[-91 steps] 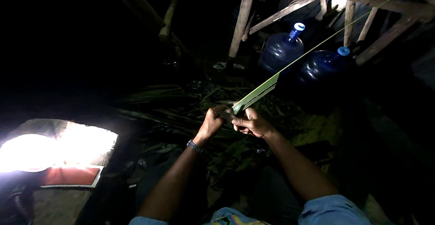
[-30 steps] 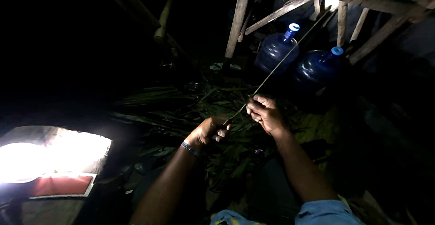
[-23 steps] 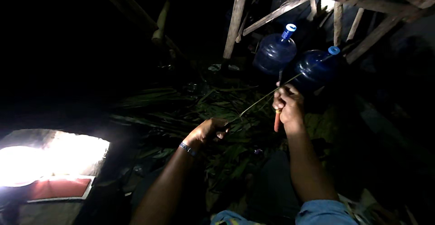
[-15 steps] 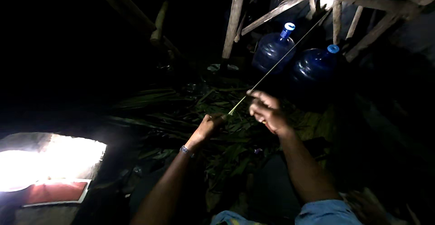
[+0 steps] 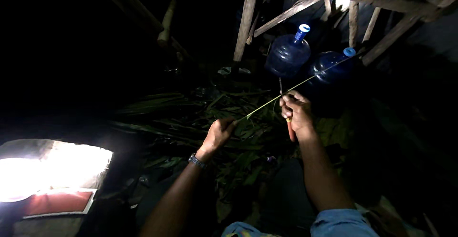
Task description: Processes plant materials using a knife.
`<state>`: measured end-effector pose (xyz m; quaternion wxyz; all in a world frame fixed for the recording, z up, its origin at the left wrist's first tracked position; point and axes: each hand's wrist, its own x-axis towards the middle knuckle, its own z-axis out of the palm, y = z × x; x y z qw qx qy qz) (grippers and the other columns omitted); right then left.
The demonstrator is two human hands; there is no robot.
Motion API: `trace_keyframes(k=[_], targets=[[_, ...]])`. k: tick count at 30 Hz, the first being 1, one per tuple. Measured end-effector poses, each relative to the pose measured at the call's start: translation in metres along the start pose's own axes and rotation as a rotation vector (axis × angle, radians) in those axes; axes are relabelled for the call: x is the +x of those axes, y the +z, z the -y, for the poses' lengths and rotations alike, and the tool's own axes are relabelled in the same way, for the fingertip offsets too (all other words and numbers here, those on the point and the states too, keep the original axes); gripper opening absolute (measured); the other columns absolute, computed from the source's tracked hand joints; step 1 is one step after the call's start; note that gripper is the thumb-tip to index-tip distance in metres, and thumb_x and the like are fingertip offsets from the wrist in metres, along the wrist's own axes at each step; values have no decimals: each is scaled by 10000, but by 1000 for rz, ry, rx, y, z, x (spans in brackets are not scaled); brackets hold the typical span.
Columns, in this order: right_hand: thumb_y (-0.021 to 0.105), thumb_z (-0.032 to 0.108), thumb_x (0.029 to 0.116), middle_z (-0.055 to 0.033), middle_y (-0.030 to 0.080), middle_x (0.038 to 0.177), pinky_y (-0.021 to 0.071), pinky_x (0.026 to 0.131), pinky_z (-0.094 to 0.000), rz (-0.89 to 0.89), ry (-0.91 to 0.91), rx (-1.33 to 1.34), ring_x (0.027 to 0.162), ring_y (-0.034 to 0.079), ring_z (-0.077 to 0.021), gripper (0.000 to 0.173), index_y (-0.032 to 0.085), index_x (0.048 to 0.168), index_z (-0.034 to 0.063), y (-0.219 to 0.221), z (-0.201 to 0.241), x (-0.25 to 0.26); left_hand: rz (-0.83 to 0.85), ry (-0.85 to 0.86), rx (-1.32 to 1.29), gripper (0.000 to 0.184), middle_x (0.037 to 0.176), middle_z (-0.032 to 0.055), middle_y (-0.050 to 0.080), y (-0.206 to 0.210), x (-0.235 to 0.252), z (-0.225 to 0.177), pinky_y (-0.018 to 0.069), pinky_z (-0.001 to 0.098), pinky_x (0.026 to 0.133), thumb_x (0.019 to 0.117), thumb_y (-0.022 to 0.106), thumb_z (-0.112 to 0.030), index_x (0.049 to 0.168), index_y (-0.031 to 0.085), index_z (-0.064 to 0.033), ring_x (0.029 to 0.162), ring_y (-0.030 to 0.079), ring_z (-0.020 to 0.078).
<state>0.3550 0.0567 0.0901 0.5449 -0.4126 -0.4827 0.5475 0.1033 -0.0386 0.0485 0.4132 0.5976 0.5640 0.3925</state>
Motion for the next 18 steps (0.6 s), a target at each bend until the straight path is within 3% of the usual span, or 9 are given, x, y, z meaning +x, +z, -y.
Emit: trace_keyframes(k=[2,5,7,9,12,15,18], targets=[[455,15,1049,10,602,756,362,388,-137,-139,-17,37,430,401,-6,191,617,1132,73,-13,5,8,-4,-28,56,267,745,-9,600,-5,0,2,493,298,649,1064,531,-251,1006,718,-69,639,544,70],[444,69,1079,46,591,761,359,390,-135,-313,-71,141,432,394,2,141,576,1109,109,-31,5,19,-13,-57,116,266,782,23,635,-14,1,5,510,353,693,1060,545,-257,1041,727,-64,678,572,103],[438,86,1085,48,604,775,377,392,-146,-415,-77,197,429,402,-10,120,548,1072,132,-36,3,22,-60,-54,59,248,726,5,594,-17,1,5,481,290,625,1059,550,-224,1011,716,-47,617,529,73],[437,103,1090,38,588,810,373,399,-155,-434,-52,190,442,392,-20,128,541,1156,136,-33,2,21,-152,-51,-156,217,673,-18,560,-14,0,4,444,204,533,1060,529,-147,998,689,-15,548,495,34],[452,87,1080,14,595,810,378,400,-153,-280,-4,106,446,406,-25,193,551,1242,126,-20,-3,14,-300,-5,-508,194,710,-2,596,-9,1,5,487,211,534,1074,477,-112,1033,648,-32,568,544,58],[479,50,1047,-13,615,756,390,403,-165,4,71,-53,434,421,-33,171,577,1178,101,-1,-8,2,-403,105,-659,186,814,-16,646,-4,5,11,540,246,660,1070,475,-111,1058,658,-77,695,604,63],[511,47,1031,-29,616,754,385,441,-173,273,157,-146,468,427,-37,212,604,1220,72,20,-9,-13,-445,86,-718,173,875,8,669,2,9,16,573,301,751,1066,489,-106,1069,658,-68,784,644,98]])
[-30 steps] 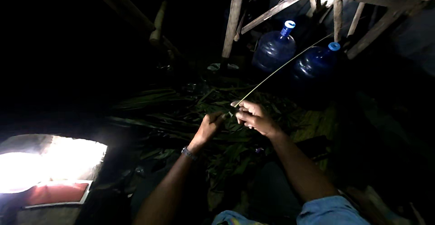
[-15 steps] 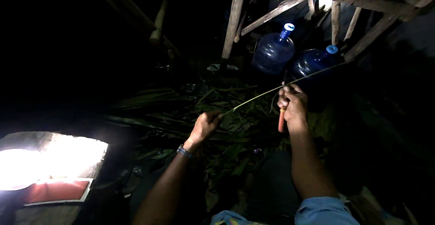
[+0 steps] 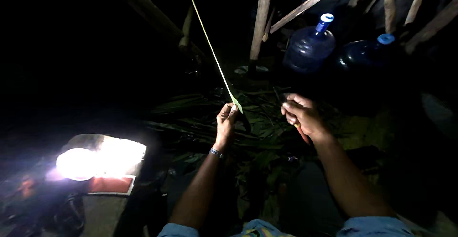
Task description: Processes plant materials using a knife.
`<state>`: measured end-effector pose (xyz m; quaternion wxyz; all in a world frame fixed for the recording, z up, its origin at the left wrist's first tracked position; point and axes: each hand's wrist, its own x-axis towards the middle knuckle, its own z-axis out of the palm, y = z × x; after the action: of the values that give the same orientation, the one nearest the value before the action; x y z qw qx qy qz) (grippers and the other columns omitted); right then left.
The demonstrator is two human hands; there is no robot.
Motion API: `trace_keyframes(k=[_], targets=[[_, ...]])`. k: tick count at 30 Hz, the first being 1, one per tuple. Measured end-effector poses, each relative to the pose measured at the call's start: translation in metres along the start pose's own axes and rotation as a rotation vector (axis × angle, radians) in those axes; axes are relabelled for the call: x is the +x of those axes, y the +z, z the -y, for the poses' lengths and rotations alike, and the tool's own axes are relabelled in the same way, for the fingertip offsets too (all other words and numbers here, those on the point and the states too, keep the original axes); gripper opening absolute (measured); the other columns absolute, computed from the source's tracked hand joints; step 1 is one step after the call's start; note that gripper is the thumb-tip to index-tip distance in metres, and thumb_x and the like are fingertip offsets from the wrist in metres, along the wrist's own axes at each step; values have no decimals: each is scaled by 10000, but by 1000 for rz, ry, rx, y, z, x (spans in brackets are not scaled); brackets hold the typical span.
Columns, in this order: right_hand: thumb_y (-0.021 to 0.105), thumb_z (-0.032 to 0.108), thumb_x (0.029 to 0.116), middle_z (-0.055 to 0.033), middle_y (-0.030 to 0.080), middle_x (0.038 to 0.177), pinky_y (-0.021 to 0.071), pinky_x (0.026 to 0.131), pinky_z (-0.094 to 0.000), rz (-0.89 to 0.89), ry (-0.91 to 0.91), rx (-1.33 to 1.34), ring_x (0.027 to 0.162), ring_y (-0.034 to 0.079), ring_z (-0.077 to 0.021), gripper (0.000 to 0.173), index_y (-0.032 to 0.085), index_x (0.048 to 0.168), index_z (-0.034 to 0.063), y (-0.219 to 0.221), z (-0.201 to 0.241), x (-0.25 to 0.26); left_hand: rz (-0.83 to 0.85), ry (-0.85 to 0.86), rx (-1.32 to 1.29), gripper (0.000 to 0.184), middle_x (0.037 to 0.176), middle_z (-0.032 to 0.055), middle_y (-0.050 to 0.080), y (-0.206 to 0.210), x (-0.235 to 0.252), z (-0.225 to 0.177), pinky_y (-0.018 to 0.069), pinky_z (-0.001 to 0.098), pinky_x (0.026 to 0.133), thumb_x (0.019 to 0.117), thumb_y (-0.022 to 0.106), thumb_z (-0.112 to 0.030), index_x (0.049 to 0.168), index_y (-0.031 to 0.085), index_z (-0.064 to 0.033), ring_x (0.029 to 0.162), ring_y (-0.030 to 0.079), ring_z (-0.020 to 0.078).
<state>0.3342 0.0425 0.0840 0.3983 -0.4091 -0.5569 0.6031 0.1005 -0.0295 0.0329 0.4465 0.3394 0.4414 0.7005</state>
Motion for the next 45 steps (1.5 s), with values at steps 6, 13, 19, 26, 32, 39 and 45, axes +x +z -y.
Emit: trace_keyframes(k=[6,13,19,26,32,39,45], targets=[[526,35,1013,-31,606,751,372,449,-147,253,99,-14,494,451,-26,376,553,1387,52,18,0,-7,3,-61,118,183,820,13,633,2,4,10,528,248,636,1072,501,-136,1071,663,-49,681,589,76],[544,52,1000,-25,603,709,372,440,-155,253,-5,101,475,442,-33,229,632,1211,69,25,-6,-5,360,130,509,175,845,25,677,19,-11,14,548,231,658,1031,565,-90,1101,688,14,685,612,40],[530,53,1025,-20,633,748,381,407,-142,4,-197,121,439,426,-23,124,647,1011,92,8,-2,-2,461,-56,516,257,801,4,643,18,-9,9,533,216,653,1077,484,-146,1065,677,23,672,593,40],[592,83,959,24,555,661,355,439,-156,468,166,20,483,457,-21,222,453,1131,105,21,-4,-9,261,-49,400,228,679,-36,569,22,-11,12,452,187,545,1043,461,-84,980,663,0,566,509,19],[656,108,951,30,633,692,414,460,-154,555,196,5,506,530,-15,566,438,1473,132,38,-15,-4,268,-13,308,223,795,-24,651,25,-21,8,535,216,677,1005,459,-59,987,675,-7,710,608,20],[658,44,925,40,691,793,438,500,-147,581,-40,-81,553,547,9,362,638,1285,77,24,-13,-2,338,-250,41,264,678,-50,625,28,-23,3,459,188,527,958,463,-49,786,654,-109,574,550,11],[652,-7,926,61,692,783,518,635,-141,525,-217,-174,618,579,43,227,708,1146,-2,16,-14,-3,437,-387,-41,200,598,-53,550,30,-21,-5,392,185,469,873,480,-34,809,659,-95,490,469,17]])
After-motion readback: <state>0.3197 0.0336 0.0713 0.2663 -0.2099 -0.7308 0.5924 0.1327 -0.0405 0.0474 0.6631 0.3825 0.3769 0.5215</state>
